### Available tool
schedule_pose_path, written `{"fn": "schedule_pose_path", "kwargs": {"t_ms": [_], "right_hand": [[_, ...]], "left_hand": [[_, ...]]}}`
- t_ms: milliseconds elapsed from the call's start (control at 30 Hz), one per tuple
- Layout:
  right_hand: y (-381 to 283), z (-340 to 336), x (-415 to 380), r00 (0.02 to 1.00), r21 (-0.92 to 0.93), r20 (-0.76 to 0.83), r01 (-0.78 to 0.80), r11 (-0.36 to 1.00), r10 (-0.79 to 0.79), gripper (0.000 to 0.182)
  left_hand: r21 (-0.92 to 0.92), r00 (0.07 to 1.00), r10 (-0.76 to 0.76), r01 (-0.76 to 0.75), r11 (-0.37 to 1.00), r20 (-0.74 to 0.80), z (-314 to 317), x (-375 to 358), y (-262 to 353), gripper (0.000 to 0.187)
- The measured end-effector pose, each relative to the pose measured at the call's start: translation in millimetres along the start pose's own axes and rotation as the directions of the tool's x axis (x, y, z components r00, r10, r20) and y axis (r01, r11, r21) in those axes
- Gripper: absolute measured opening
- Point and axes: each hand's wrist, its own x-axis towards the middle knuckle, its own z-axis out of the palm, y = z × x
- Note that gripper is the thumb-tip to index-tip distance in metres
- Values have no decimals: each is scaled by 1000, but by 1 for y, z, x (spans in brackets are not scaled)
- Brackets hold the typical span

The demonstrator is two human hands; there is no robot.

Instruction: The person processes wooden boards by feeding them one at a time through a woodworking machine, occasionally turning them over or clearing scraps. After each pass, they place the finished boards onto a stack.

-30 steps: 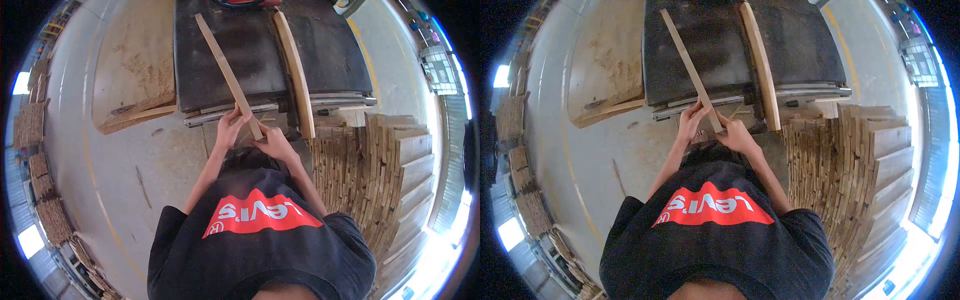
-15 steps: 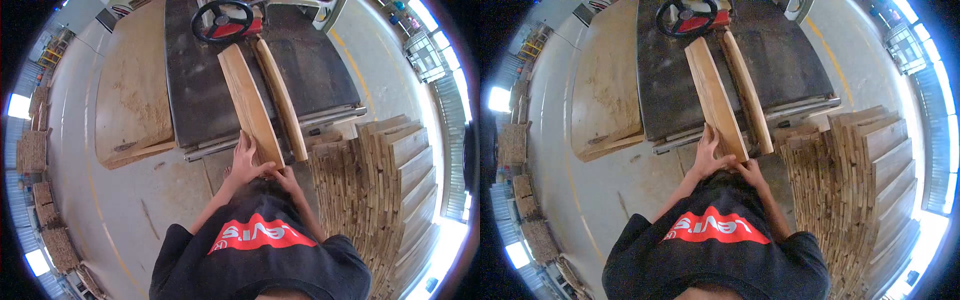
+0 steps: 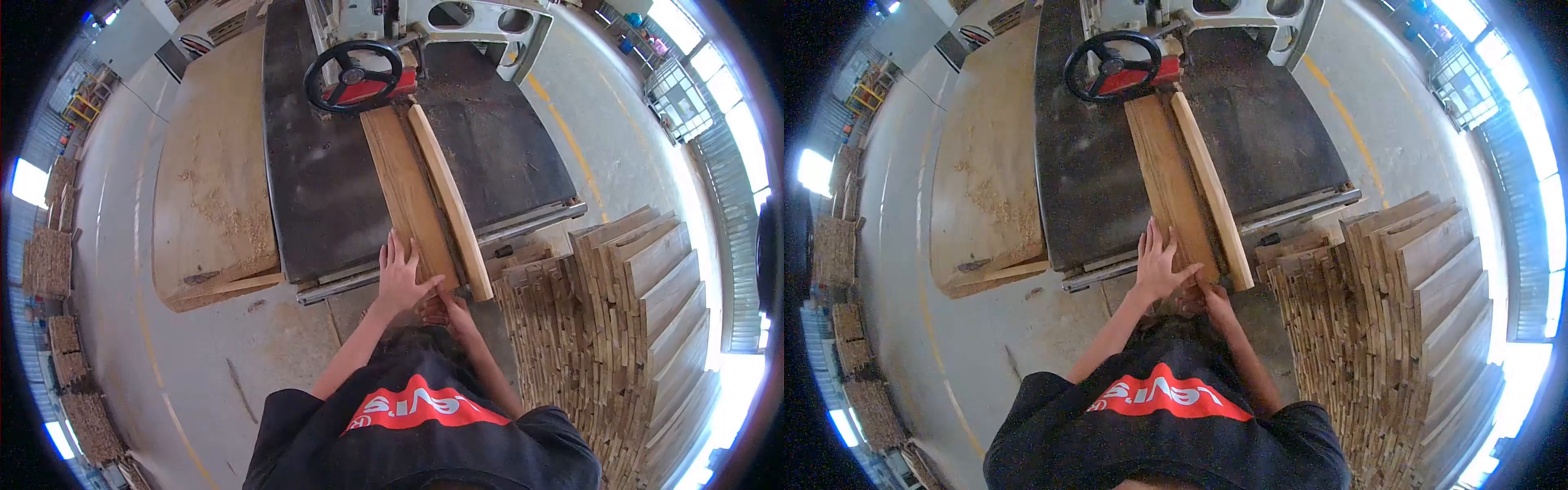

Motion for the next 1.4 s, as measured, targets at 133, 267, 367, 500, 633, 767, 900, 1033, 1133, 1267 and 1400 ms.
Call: {"fn": "schedule_pose_path", "kwargs": {"t_ms": [133, 267, 367, 500, 633, 767, 900, 1033, 1133, 1267, 1400], "right_hand": [[-12, 10, 29, 1000, 20, -12, -21, 1000, 21, 52], [-31, 27, 75, 998, 183, 4, 56, 982, -57, 46], [-59, 52, 98, 997, 248, -47, 64, 967, -54, 38], [-71, 65, 137, 998, 359, -2, 59, 932, -62, 33], [-93, 84, 189, 992, 350, -39, 124, 929, -118, 35], [-123, 109, 188, 979, 224, -187, 127, 966, -85, 36], [-129, 118, 229, 982, 323, -157, 151, 934, -105, 41], [-157, 121, 242, 993, 290, -18, 115, 950, -115, 45], [-159, 124, 209, 972, 200, -52, 235, 951, -230, 47], [-116, 106, 101, 931, 29, 96, 351, 936, -352, 48], [-46, 47, 5, 944, 10, 34, 327, 945, -327, 37]], "left_hand": [[38, 997, -72, 70, 997, 39, -14, 31, -6, 112], [118, 990, -138, 134, 984, 29, -14, 73, -23, 103], [156, 966, -225, 204, 966, 127, -28, 112, -30, 99], [150, 945, -266, 240, 959, 189, -55, 151, -39, 98], [93, 988, -135, 142, 986, -75, -38, 149, -78, 94], [-188, 912, -73, -4, 982, -405, 0, 93, -117, 89], [-219, 838, -184, 79, 973, -515, 1, 101, -124, 92], [-5, 921, -123, 130, 991, -370, -6, 101, -115, 92], [13, 911, -125, 142, 990, -392, -4, 103, -115, 92], [86, 931, -130, 168, 982, -341, 4, 102, -124, 91], [119, 931, -111, 161, 980, -348, 4, 108, -124, 92]]}}
